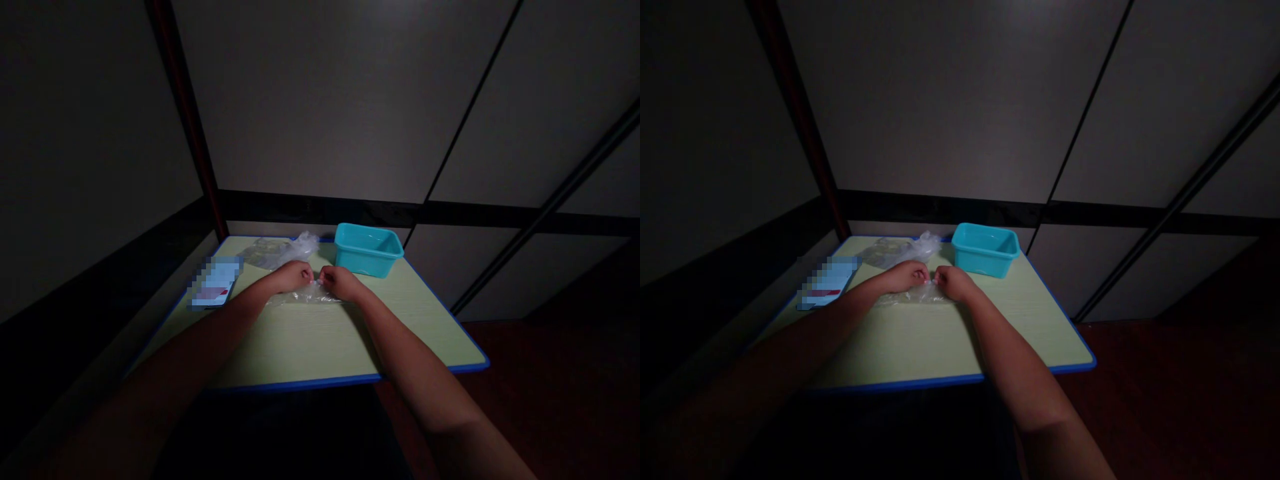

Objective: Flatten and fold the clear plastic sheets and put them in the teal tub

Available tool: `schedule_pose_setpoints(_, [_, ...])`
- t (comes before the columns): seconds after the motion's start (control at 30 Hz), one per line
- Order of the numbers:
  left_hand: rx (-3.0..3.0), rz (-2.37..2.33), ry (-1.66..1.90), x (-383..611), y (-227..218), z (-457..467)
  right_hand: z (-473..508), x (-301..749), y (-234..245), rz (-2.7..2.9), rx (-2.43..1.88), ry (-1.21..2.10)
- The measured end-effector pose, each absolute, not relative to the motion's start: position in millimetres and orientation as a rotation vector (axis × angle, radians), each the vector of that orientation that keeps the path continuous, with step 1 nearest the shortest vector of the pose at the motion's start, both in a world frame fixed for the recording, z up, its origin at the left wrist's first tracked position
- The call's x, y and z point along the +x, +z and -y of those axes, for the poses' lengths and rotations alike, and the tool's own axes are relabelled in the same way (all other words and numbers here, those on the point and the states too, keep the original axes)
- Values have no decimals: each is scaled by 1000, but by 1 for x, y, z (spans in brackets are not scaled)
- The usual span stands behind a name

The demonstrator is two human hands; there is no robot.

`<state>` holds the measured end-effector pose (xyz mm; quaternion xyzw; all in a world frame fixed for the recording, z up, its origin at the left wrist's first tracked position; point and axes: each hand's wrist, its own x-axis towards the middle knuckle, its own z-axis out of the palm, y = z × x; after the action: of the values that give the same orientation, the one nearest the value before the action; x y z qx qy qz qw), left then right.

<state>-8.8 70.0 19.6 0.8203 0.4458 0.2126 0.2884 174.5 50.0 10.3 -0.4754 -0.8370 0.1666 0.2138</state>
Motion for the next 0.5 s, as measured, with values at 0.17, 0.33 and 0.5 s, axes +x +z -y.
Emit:
schedule_pose_setpoints(0.17, [2089, -1125, 552, -8, 12, -73, -48, 174, 12, 2302, -1279, 527])
schedule_pose_setpoints(0.33, [2022, -1108, 592, -10, 4, -75, -43, 177, 24, 2342, -1404, 469])
schedule_pose_setpoints(0.5, [1983, -1129, 612, -13, 4, -76, -43, 206, 38, 2330, -1673, 528])
